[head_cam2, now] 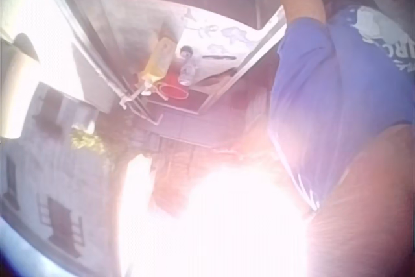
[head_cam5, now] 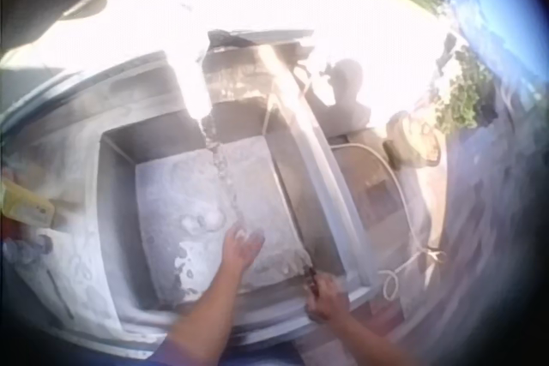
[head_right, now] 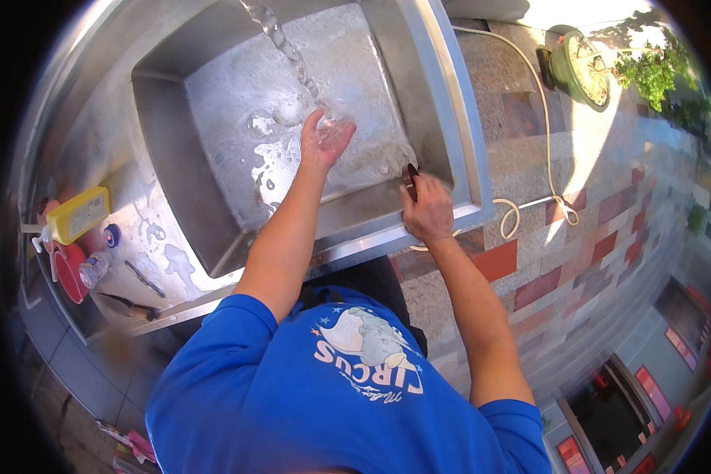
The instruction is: The person washes various items including clear plastic cups and a blue lid by hand in a sink using soap and a cloth, then rinses them under running water.
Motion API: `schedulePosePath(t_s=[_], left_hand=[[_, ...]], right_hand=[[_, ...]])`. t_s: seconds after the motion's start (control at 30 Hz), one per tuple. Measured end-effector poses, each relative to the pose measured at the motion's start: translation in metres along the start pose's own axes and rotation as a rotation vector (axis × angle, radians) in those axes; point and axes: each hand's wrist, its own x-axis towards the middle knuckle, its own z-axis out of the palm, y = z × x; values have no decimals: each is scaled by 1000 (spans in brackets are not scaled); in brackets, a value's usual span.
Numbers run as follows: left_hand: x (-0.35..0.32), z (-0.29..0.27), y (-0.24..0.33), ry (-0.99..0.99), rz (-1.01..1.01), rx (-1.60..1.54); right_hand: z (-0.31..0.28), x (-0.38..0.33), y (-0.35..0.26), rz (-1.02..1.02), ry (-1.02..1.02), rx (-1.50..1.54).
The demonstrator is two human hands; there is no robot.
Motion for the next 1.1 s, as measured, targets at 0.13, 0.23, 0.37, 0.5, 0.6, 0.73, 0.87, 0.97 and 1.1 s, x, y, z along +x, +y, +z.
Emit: schedulePosePath(t_s=[0.13, 0.23, 0.37, 0.5, 0.6, 0.73, 0.87, 0.97, 1.1], left_hand=[[-14, 5, 3, 55, -31, -265], [-23, 7, 5, -54, -49, -358], [-16, 4, 8, 16, -65, -291], [-13, -2, -4, 19, 165, 172], [-10, -6, 3, 65, 68, 20], [2, -9, 13, 139, -113, -297], [7, -8, 17, 71, -105, -161], [4, -6, 11, -19, -11, 122], [-11, -5, 2, 35, 188, 493]], right_hand=[[1, 2, 0, -14, 9, -5], [0, 0, -1, -26, 22, -11], [0, 2, -1, -21, 13, -13], [-2, 3, -3, -8, -2, 9], [-2, 3, -3, 12, -14, 15], [-6, 3, -4, 16, -29, 9], [-2, 1, -2, 18, -29, 17], [-4, 4, -4, 5, -21, 1], [-4, 2, -4, 25, -31, 19]])
